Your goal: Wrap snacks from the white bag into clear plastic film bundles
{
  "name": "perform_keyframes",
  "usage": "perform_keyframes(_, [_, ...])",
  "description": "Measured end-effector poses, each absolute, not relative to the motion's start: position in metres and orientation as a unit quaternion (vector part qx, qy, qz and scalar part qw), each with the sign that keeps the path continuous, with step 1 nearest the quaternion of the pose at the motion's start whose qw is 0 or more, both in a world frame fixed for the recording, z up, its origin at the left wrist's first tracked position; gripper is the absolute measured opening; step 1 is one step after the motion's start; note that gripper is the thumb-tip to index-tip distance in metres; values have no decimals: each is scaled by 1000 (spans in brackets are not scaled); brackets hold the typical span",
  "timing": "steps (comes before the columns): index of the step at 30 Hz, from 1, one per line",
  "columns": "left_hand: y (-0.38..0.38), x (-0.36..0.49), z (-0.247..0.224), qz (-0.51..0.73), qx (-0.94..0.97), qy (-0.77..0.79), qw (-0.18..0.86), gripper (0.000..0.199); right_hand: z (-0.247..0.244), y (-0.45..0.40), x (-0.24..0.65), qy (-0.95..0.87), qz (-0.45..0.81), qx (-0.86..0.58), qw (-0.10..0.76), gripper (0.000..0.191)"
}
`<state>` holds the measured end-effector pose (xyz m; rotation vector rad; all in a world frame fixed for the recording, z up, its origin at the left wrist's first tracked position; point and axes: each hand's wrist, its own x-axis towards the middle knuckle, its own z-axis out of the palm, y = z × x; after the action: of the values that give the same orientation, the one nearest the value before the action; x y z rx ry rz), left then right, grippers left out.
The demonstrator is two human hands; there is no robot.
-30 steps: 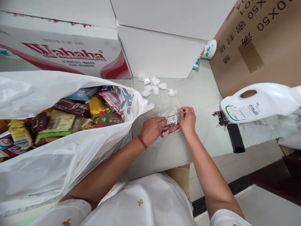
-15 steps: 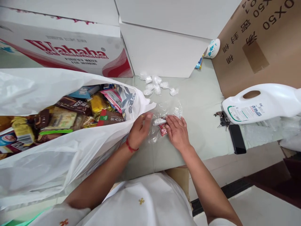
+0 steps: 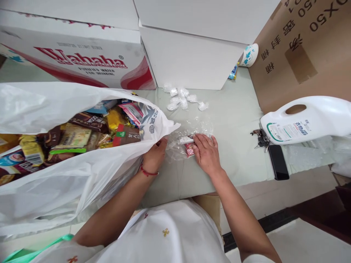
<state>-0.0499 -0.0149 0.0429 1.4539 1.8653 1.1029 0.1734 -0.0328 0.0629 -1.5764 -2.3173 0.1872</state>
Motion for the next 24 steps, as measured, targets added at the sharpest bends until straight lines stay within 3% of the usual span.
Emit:
perform_keyframes(4, [-41,-42,68,434,570,688,116,20,68,-33,169,-813,58,-559,154,41])
perform_keyframes(6, [-62,-27,86,449,654,603,83,14,72,-34,167,-812,59,-562,146,41])
perform_keyframes(9, [-75,0,91,438,764,460,114,33,77,-35,164,-812,73,-562,140,41])
perform_keyframes(14, [-50,14,46,351,799,477,107,52,84,-26,171,-813,117,-553,137,42])
perform_keyframes(18, [-39,9,30,306,817,481,81,41,98,10,189,-809,185,-538,149,41])
perform_keyframes(21, [-40,9,33,289,825,479,77,36,104,52,192,-818,168,-526,162,41])
perform_keyframes(24, [-41,10,34,284,825,484,73,37,100,91,179,-859,155,-478,95,58])
